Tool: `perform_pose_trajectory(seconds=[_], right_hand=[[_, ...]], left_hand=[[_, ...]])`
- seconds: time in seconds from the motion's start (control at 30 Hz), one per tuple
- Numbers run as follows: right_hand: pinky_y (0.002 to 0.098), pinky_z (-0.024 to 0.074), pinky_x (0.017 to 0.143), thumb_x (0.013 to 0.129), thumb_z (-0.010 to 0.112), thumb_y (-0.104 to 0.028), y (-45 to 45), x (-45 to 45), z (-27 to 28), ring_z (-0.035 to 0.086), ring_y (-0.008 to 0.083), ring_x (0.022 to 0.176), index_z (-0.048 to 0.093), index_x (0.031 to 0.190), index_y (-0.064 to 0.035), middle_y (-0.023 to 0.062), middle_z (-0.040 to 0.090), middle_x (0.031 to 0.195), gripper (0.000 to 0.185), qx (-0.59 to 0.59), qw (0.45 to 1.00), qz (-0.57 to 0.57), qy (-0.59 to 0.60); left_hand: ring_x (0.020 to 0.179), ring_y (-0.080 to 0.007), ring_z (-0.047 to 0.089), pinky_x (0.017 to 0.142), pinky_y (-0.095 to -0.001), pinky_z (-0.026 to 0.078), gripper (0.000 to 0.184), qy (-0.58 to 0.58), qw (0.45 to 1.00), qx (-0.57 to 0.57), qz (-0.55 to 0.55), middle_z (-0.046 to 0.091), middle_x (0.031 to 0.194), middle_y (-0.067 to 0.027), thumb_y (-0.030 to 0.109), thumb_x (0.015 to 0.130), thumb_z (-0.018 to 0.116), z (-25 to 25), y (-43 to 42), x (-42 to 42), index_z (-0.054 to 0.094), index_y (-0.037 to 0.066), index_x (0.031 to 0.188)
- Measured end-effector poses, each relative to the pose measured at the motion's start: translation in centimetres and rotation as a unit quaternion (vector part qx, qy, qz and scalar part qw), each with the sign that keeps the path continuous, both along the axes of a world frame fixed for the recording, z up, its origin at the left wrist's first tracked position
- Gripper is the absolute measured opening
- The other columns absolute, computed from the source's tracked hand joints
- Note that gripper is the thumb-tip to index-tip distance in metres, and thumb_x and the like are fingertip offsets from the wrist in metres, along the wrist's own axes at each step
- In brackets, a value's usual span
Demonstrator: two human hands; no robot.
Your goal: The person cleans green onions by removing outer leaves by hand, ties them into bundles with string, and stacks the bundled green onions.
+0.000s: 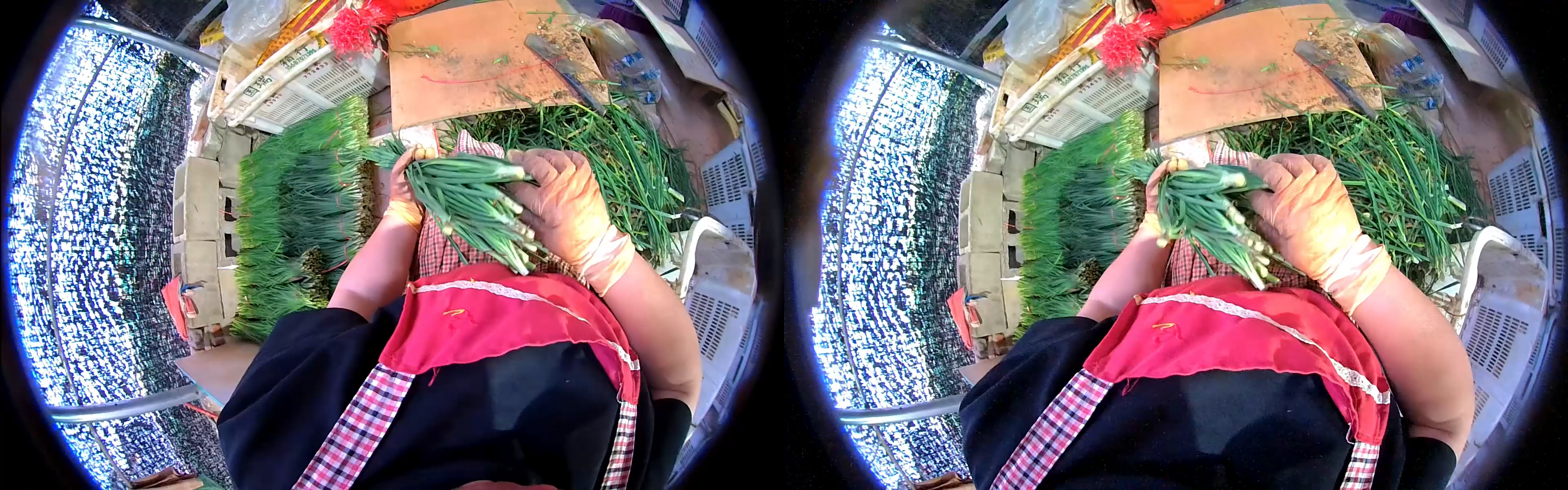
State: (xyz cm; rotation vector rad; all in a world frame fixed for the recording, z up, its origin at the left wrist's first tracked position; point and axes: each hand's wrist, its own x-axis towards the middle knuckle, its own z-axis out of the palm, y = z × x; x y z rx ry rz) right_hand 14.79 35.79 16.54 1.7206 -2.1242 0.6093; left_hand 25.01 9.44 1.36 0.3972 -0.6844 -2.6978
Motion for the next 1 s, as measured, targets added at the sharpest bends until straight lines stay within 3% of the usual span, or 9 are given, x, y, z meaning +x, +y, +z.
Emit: perform_pose_trajectory(seconds=[0.13,0.2,0.4,0.47,0.57,0.63,0.7,0.83,1.0], right_hand=[[0.0405,0.0423,0.081,0.067,0.065,-0.015,-0.1,0.2,0.1,0.056,0.0272,0.092,0.064,0.082,-0.0106,0.0057,0.059,0.108,0.016,-0.039,0.995,0.008,-0.096],[0.0405,0.0435,0.081,0.063,0.068,-0.009,0.4,0.5,0.1,0.057,0.031,0.093,0.066,0.082,-0.0096,0.0089,0.058,0.115,0.02,-0.078,0.979,0.015,-0.189],[0.0303,0.0427,0.089,0.081,0.059,0.0,6.5,-1.7,1.1,0.055,0.0173,0.099,0.064,0.09,-0.0034,0.0102,0.057,0.116,0.01,-0.24,0.867,-0.05,-0.434],[0.0304,0.042,0.092,0.084,0.058,-0.006,12.7,-6.5,-1.2,0.055,0.0195,0.103,0.065,0.096,-0.0044,0.0104,0.058,0.117,0.014,-0.182,0.871,-0.189,-0.416],[0.0332,0.041,0.095,0.072,0.067,-0.006,16.0,-7.8,-1.1,0.054,0.029,0.108,0.058,0.116,-0.0082,0.0122,0.049,0.127,0.045,0.26,0.807,-0.518,-0.115],[0.0383,0.0395,0.096,0.062,0.071,-0.005,11.0,-4.7,2.3,0.048,0.0321,0.114,0.057,0.116,-0.01,0.0112,0.045,0.131,0.056,0.06,0.945,-0.297,-0.125],[0.0405,0.038,0.097,0.059,0.071,-0.006,5.8,-1.7,5.7,0.044,0.0301,0.119,0.059,0.111,-0.01,0.0107,0.048,0.127,0.054,0.027,0.985,-0.007,-0.167],[0.0403,0.0414,0.089,0.07,0.062,-0.024,-1.1,0.3,-0.1,0.054,0.029,0.102,0.062,0.096,-0.0108,0.0142,0.055,0.112,0.029,0.021,0.999,0.001,-0.047],[0.038,0.0448,0.077,0.067,0.055,-0.015,-2.8,-0.5,1.2,0.059,0.0242,0.089,0.061,0.077,-0.0117,0.0035,0.063,0.078,0.012,0.072,0.992,0.108,-0.001]], left_hand=[[0.078,-0.0281,0.063,0.075,-0.04,0.053,0.028,0.003,0.999,-0.044,-0.011,0.064,0.088,-0.0143,0.027,0.084,0.054,1.0,0.4,-0.1,0.06,0.001,0.093],[0.075,-0.0264,0.063,0.073,-0.0407,0.053,0.03,-0.039,0.996,-0.058,-0.06,0.064,0.084,-0.0121,0.033,0.083,0.056,6.4,3.2,0.1,0.06,0.003,0.088],[0.073,-0.0211,0.064,0.071,-0.0367,0.054,0.02,-0.028,0.998,0.06,0.021,0.065,0.076,-0.0074,0.027,0.084,0.057,2.0,1.0,-0.1,0.061,0.007,0.083],[0.071,-0.0161,0.064,0.069,-0.032,0.055,0.012,0.021,0.998,0.052,-0.022,0.065,0.075,-0.0036,0.02,0.086,0.057,-0.2,-0.4,-0.5,0.062,0.009,0.082],[0.07,-0.0168,0.065,0.069,-0.0315,0.055,0.014,0.009,0.999,-0.005,-0.033,0.066,0.076,-0.0043,0.02,0.086,0.056,0.6,-0.1,-0.5,0.061,0.008,0.082],[0.072,-0.0167,0.064,0.07,-0.0308,0.054,0.014,0.018,1.0,-0.007,-0.014,0.065,0.077,-0.0052,0.019,0.087,0.056,0.1,0.1,-0.7,0.061,0.007,0.082],[0.075,-0.0164,0.062,0.072,-0.0307,0.052,0.014,0.039,0.997,0.067,-0.004,0.064,0.078,-0.0054,0.019,0.087,0.055,0.4,0.6,-0.7,0.06,0.007,0.084],[0.074,-0.0156,0.061,0.072,-0.0313,0.052,0.014,-0.023,1.0,-0.003,0.009,0.062,0.078,-0.0031,0.022,0.087,0.056,3.5,2.1,-0.2,0.058,0.008,0.085],[0.074,-0.016,0.061,0.071,-0.0323,0.052,0.016,-0.027,0.999,-0.026,0.025,0.061,0.08,-0.0026,0.024,0.087,0.055,1.4,0.6,-0.2,0.057,0.008,0.087]])
